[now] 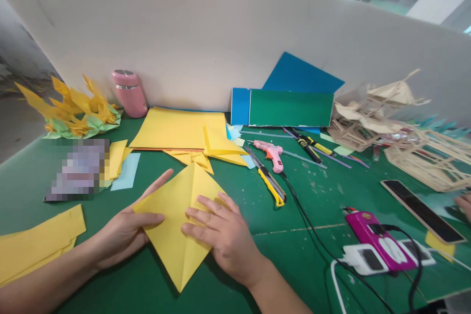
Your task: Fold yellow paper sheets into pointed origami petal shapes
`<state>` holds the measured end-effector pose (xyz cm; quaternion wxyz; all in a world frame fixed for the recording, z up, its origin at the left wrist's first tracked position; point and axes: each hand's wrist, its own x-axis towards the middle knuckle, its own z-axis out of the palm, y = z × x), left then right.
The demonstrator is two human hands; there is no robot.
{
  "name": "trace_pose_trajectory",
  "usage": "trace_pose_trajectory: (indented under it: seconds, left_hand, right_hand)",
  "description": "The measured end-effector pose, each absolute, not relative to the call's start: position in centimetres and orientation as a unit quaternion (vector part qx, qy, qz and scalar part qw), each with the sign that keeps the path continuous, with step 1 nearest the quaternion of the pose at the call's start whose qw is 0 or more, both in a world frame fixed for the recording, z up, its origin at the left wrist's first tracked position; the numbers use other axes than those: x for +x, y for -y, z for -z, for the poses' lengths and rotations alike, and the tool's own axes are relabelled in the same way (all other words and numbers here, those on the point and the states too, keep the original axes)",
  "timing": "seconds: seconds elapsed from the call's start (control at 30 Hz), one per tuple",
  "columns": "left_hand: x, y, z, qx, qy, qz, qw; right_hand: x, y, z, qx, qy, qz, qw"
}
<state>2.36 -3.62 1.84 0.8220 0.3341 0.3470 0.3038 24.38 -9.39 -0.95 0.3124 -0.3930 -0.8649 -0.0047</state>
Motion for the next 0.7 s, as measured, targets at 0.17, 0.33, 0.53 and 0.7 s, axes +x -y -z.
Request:
trace_pose_trajectory:
  seconds: [0.17, 0.33, 0.53, 0.7]
  left_hand:
    - [1.2, 2.5, -2.5, 0.356, -0.284, -0.269, 0.849]
    - [1.1, 1.7, -2.9, 0.356, -0.343, -0.250, 0.833]
    - [1.9, 1.9, -2.7, 0.398, -0.395, -0.244, 0.791]
    - [2.4, 2.6, -2.4, 0.410, -0.447, -0.291, 0.740]
  right_hand:
    - [24.8, 9.4, 0.7, -0.371, 0.885, -0.009, 0.281]
    - [24.8, 9.7, 0.9, -0.367, 0.888, -0.015, 0.279]
    - [24.7, 9.6, 1.3, -0.418, 0.862, -0.027, 0.284]
    - [24.6, 9.3, 1.7, -0.440, 0.849, -0.041, 0.292]
